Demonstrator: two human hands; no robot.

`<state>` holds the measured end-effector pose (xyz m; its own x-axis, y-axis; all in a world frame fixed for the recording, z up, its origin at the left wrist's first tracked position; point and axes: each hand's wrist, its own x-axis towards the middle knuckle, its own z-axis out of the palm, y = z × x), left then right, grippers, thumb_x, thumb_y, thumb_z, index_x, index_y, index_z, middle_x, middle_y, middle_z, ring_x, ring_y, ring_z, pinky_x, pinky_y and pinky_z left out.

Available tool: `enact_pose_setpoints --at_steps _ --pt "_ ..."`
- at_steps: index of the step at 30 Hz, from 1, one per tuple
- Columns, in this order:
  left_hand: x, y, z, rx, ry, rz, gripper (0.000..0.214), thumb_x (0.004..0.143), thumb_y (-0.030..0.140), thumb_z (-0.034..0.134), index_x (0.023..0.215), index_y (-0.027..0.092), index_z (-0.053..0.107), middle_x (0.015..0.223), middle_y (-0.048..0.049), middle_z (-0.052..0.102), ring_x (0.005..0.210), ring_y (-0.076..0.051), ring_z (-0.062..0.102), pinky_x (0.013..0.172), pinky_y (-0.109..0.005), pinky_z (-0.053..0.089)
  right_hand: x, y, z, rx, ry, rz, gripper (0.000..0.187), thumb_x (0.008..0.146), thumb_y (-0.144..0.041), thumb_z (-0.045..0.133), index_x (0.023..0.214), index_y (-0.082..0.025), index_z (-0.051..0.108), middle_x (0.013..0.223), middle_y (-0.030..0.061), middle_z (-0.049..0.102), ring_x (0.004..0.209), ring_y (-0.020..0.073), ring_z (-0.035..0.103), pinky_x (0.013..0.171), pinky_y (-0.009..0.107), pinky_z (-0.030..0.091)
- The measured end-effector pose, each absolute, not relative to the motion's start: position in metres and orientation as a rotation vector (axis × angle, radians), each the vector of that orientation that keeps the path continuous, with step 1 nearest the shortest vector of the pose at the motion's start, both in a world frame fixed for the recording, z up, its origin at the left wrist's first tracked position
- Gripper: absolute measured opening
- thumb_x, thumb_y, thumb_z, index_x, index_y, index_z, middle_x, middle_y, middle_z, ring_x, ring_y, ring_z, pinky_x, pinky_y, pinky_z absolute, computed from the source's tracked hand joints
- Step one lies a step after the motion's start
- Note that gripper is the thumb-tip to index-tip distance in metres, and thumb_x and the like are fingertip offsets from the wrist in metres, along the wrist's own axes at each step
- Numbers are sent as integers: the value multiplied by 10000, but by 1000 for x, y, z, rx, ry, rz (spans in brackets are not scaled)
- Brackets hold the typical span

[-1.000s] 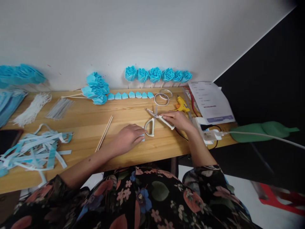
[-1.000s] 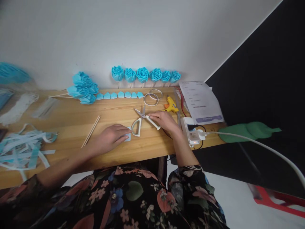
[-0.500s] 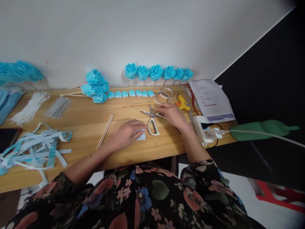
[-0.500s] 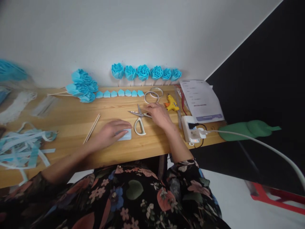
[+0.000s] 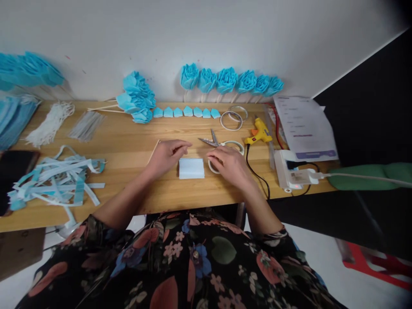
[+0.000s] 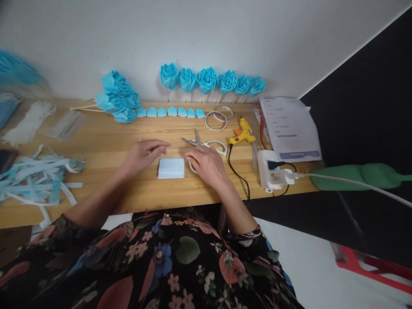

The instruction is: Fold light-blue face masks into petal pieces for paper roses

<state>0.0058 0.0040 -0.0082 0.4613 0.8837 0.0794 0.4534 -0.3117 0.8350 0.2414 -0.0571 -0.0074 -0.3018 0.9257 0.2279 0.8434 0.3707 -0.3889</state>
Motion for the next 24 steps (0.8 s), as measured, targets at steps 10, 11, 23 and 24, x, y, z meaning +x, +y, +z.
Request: enact_pose_setpoints --at_steps 10,11,23,24 --pt "4 7 -16 1943 1140 737 330 904 318 509 1052 158 756 778 -25 741 687 -141 633 665 -236 460 217 -53 -10 -1505 -2337 324 188 960 -364 587 936 -208 690 965 70 732 964 258 645 844 379 418" --pt "4 7 -17 1940 1137 739 331 904 317 510 1055 156 756 770 -24 738 683 -139 630 662 -236 457 216 -52 -10 -1514 -2357 324 186 950 -369 603 947 -204 686 969 75 727 970 265 642 845 384 416" --pt "6 7 -21 1814 1043 728 333 900 347 540 1062 139 741 828 -50 746 719 -147 650 685 -249 492 215 -46 -16 -1442 -2386 443 70 895 -248 675 838 -210 655 905 38 718 909 233 619 813 349 358" --pt "6 7 -21 1776 1009 736 346 902 376 551 1065 134 736 832 -57 744 722 -148 650 691 -252 500 216 -47 -14 -1426 -2378 458 71 899 -251 665 842 -211 655 901 36 719 908 232 621 819 351 361"
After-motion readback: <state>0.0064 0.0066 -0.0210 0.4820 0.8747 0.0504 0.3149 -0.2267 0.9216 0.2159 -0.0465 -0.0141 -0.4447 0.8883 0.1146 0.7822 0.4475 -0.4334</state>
